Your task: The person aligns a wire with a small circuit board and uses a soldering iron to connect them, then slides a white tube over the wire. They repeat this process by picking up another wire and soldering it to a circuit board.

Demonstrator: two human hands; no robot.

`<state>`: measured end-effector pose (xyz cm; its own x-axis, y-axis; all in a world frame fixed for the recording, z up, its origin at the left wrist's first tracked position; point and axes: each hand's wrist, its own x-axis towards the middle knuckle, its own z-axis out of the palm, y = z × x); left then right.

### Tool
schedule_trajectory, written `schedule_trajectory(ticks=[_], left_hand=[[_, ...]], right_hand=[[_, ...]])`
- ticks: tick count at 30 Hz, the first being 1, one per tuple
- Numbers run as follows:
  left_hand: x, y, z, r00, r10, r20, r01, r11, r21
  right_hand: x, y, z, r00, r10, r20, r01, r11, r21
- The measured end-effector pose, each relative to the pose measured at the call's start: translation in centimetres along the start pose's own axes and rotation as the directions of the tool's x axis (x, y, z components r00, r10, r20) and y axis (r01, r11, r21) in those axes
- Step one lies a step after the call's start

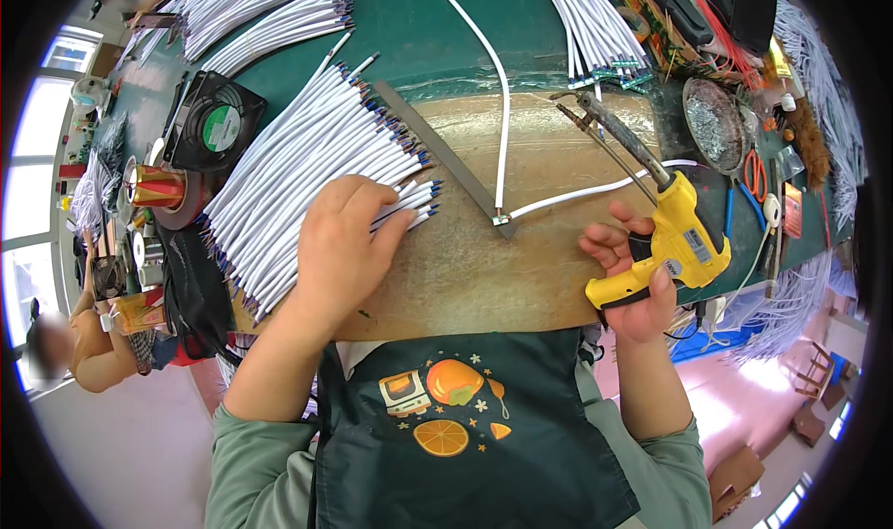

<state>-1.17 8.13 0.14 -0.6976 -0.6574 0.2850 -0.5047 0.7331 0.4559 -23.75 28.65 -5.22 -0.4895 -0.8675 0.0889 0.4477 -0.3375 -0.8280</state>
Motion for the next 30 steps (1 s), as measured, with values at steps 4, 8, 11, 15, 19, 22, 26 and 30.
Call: schedule_trajectory(ticks=[4, 8, 11, 15, 19, 22, 26, 30], left_hand=[[-0.6, -0.9, -0.1, 0.999, -0.011, 0.042, 0.007, 0.996, 0.094], [-0.1, -0.6, -0.4, 0.977, -0.155, 0.148, 0.152, 0.988, 0.034], [-0.2, -0.6, -0.6, 0.988, -0.111, 0.104, 0.112, 0.994, -0.001], [-0.7, 2.3, -2.2, 0.972, -0.201, 0.118, 0.214, 0.970, -0.112], [-1.0, 5.7, -4.7, 0.939, -0.104, 0.329, 0.186, 0.955, -0.231], [-2.0, 6.7, -4.5, 0.821, -0.068, 0.567, 0.405, 0.770, -0.494], [-1.9, 6.9, -3.3, 0.824, -0.030, 0.566, 0.369, 0.787, -0.494], [-1.7, 6.4, -2.5, 0.765, -0.083, 0.639, 0.475, 0.743, -0.472]], right_hand=[[-0.1, 0.0, 0.1, 1.000, 0.028, -0.010, -0.028, 1.000, 0.001], [0.0, -0.1, 0.6, 0.994, 0.040, -0.100, -0.037, 0.999, 0.030], [-0.3, 0.0, 0.4, 0.995, 0.032, -0.094, -0.028, 0.999, 0.037], [-1.1, -0.4, 0.6, 0.996, 0.091, -0.020, -0.089, 0.993, 0.072], [-1.3, -0.7, 4.5, 0.979, 0.156, -0.132, -0.169, 0.982, -0.089], [-1.1, -0.7, 6.8, 0.965, 0.245, -0.097, -0.259, 0.947, -0.189], [-0.9, -0.5, 7.5, 0.966, 0.257, -0.022, -0.256, 0.940, -0.225], [-0.7, -0.1, 7.5, 0.980, 0.197, -0.038, -0.200, 0.935, -0.294]])
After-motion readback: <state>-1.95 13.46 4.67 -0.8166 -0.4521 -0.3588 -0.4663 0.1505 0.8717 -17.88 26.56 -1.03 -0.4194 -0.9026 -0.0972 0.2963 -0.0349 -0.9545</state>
